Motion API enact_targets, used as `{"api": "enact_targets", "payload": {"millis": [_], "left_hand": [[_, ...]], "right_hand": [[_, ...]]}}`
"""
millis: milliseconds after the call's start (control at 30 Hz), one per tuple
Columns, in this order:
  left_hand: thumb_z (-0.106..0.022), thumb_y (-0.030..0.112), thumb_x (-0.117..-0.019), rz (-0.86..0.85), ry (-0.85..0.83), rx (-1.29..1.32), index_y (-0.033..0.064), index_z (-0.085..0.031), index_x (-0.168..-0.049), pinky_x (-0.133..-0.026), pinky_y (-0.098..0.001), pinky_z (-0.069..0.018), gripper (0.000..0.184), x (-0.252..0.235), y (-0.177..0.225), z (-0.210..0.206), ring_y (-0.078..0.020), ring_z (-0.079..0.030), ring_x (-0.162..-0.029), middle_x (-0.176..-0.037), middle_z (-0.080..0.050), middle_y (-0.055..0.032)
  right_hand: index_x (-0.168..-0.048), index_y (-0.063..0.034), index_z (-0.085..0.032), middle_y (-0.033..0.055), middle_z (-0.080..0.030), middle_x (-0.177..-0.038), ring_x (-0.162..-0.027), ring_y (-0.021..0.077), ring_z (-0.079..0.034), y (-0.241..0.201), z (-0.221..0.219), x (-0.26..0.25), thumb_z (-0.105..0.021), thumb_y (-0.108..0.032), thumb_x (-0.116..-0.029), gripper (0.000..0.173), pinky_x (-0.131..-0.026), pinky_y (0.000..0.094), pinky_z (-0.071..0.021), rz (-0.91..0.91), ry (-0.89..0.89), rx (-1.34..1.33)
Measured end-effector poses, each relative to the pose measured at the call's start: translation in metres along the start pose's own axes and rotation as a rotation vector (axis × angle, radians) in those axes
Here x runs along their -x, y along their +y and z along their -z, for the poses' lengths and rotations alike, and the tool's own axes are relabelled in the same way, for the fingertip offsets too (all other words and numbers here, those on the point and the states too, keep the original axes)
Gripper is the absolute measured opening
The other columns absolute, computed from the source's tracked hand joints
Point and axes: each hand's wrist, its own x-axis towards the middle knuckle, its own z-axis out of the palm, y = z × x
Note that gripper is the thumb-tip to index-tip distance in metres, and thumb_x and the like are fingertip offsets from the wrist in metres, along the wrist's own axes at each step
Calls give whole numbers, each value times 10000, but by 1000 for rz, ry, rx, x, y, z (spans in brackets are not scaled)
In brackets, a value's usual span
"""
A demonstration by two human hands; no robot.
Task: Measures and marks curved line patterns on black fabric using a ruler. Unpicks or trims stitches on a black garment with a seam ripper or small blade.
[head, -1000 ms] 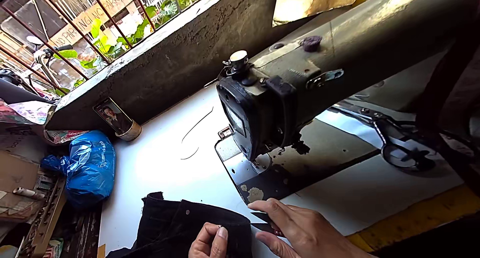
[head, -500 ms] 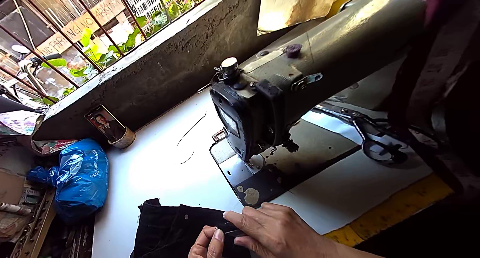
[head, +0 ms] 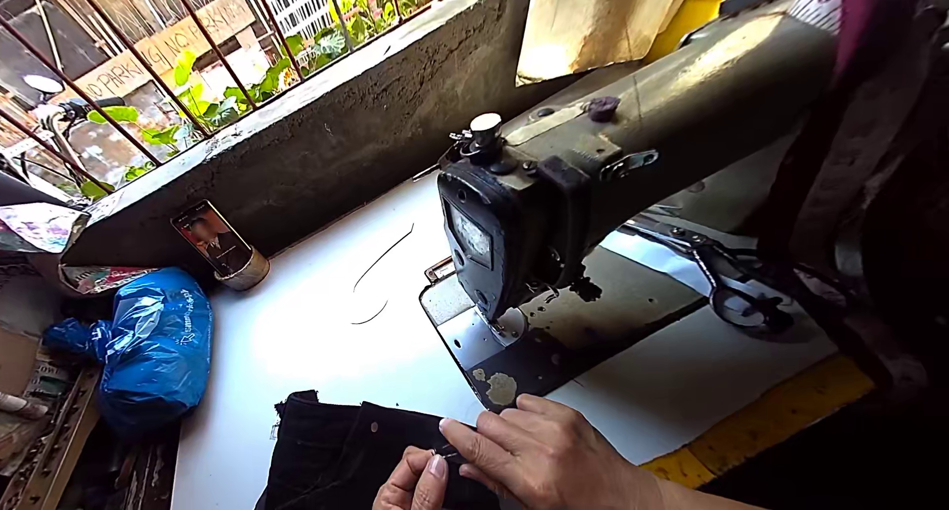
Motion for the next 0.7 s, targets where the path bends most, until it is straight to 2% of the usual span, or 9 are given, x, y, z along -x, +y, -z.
{"api": "enact_targets", "payload": {"millis": [167, 333, 500, 633, 700], "left_hand": [[-509, -16, -988, 5, -20, -7, 52, -716, -832, -700, -247, -606, 267, -3, 1, -1, -66, -697, -725, -813, -715, -23], [-585, 0, -976, -81, -69, -14, 53, -743, -871, -704, -246, -609, 197, -2, -8, 6, -63, -690, -753, -868, -704, -18], [-610, 15, -971, -233, -109, -82, 100, -768, -912, -703, -219, -599, 189, -2, -18, 11, -32, -679, -781, -905, -704, 31], [-603, -11, -965, -271, -121, -85, 82, -769, -928, -694, -219, -601, 194, -3, -22, 9, -36, -683, -769, -898, -710, 26], [-573, -45, -960, -265, -108, -98, 61, -760, -926, -678, -219, -604, 218, -2, -21, 7, -38, -686, -748, -888, -712, 19]], "right_hand": [[-1080, -134, -715, 7, -525, -651, -497, 172, -435, 1, -1, 0, -437, -313, -1096, 331, -488, 304, -330, 17, 10, 42], [-1052, -132, -709, -1, -501, -629, -475, 159, -420, 0, 2, 1, -440, -301, -1093, 321, -465, 295, -312, 28, -13, 34], [-1049, -134, -706, 9, -591, -684, -502, 157, -550, -5, 6, 1, -468, -315, -1059, 299, -423, 293, -390, -44, -93, -149], [-1070, -114, -707, 33, -655, -746, -567, 172, -636, -6, 9, 5, -514, -303, -1034, 274, -445, 314, -466, -83, -112, -200], [-1066, -114, -705, 31, -654, -745, -565, 171, -635, -6, 8, 7, -506, -311, -1039, 281, -442, 311, -463, -76, -94, -167]]}}
